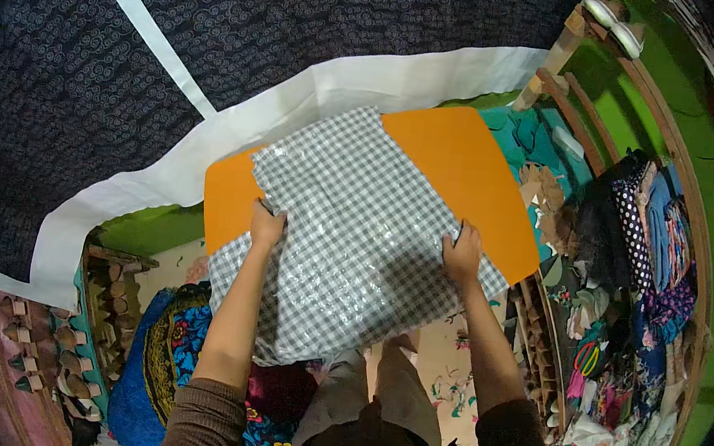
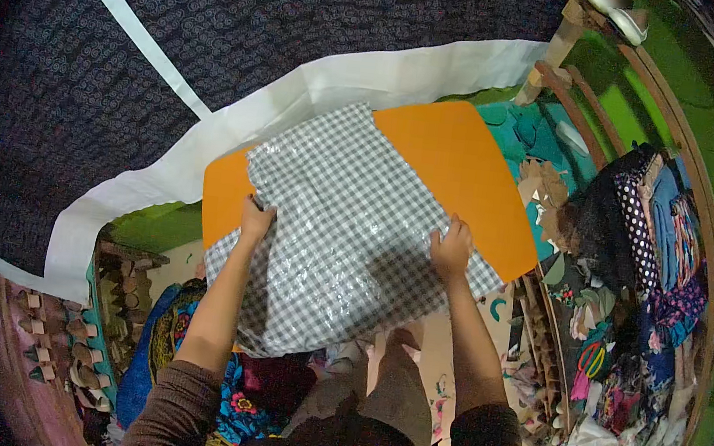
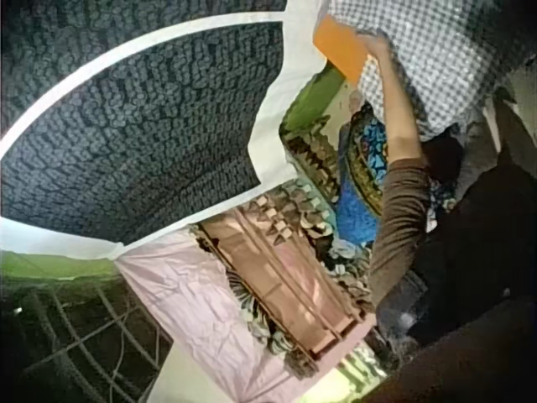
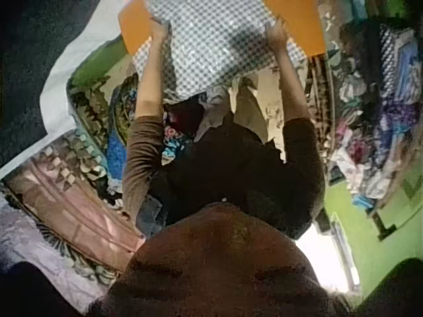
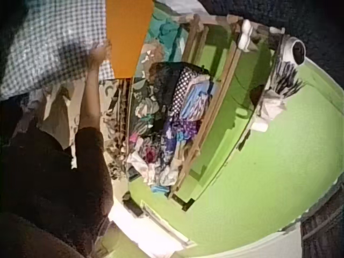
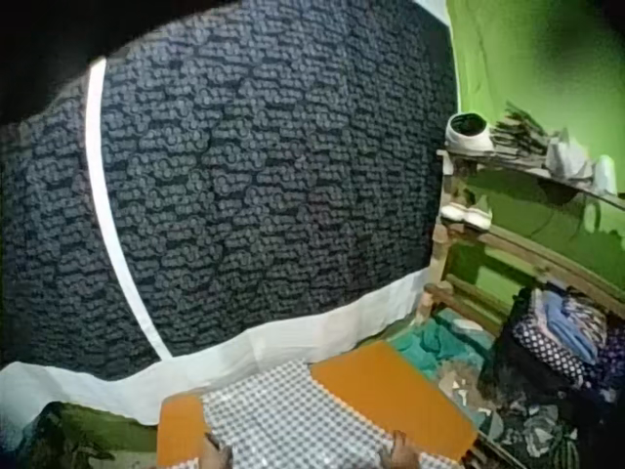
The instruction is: Folding various pieces of patterned textile and placing them on a storage shelf.
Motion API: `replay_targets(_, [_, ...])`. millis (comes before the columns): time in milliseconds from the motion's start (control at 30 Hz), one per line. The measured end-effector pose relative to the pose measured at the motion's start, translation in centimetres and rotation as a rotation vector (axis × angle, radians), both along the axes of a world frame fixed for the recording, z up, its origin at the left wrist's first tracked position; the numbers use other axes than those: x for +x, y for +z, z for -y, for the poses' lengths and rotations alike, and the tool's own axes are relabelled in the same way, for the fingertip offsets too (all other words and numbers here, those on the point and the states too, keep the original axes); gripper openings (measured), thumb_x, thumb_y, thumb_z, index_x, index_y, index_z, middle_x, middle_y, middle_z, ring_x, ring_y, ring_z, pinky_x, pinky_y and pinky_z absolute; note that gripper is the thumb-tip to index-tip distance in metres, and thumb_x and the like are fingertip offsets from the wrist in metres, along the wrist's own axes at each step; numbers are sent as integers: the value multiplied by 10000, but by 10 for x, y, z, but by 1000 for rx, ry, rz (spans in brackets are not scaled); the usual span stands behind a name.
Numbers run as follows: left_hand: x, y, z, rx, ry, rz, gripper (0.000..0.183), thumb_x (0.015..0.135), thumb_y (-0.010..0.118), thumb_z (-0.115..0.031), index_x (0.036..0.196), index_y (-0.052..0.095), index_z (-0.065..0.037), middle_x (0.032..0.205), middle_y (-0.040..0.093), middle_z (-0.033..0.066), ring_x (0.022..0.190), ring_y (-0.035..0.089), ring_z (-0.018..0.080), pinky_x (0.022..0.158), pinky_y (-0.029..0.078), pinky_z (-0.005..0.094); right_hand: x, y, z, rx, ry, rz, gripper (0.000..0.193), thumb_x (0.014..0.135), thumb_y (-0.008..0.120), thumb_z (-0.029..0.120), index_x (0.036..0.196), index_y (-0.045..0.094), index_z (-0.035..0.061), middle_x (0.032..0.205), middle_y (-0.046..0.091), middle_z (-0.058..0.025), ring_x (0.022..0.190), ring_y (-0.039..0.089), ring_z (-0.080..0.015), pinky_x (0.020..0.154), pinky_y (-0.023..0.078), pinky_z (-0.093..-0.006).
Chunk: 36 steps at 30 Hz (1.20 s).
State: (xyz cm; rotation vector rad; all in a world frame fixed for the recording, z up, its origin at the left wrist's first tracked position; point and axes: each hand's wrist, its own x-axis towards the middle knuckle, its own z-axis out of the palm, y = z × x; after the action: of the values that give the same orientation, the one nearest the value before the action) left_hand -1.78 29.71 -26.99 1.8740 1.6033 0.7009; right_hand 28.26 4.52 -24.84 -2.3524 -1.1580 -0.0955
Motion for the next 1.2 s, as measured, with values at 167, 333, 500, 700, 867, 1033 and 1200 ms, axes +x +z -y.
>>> replay_targets(167, [1,11,-4,-269,55,96,404,689,673,-102,997,448,30,847,480,83,766,485,179,677,412,301,20,6,-17,-142,7,-339,531,778,578,222,1220,408,-19,1169,453,-229,1087,423,-380,929,341,-428])
replay_targets(333, [0,33,2,-437,70,201,293,738,660,-162,865,480,31,766,498,78,662,487,161,575,413,305,21,7,-40,-167,95,-311,520,765,587,231,1196,437,-18,1157,473,-229,1095,428,-371,934,339,-423])
replay_targets(500, [25,58,9,-521,-6,209,284,750,669,-219,706,501,6,588,464,23,498,406,128,459,348,300,42,-5,-54,-236,-49,-163,528,708,641,239,1129,486,-40,1119,503,-246,1065,456,-370,915,355,-415])
replay_targets(700, [3,56,8,-550,-64,210,625,848,530,-285,1247,307,143,1271,393,260,1148,428,316,955,351,347,10,42,-87,-407,319,-443,675,682,704,284,1207,413,-25,1214,458,-215,1101,453,-347,878,394,-438])
replay_targets(867, [-20,19,-1,-734,35,260,368,850,518,-259,997,505,79,894,564,124,796,502,184,729,412,330,6,57,-118,-278,365,-1253,700,704,711,264,1258,371,2,1298,384,-182,1125,434,-335,911,395,-440])
replay_targets(1033, [31,37,2,-935,199,625,372,864,495,-241,1011,507,100,1101,537,220,986,525,244,875,393,339,47,-2,-152,-133,150,-1143,730,726,702,228,1315,324,20,1340,346,-164,1163,414,-307,898,404,-394])
replay_targets(1200, [21,57,1,-863,215,455,437,859,506,-249,1088,458,120,1193,470,244,1085,476,257,923,360,343,65,-19,-173,-202,952,-1138,619,723,678,148,1257,405,-7,1238,461,-171,1143,450,-272,885,416,-358])
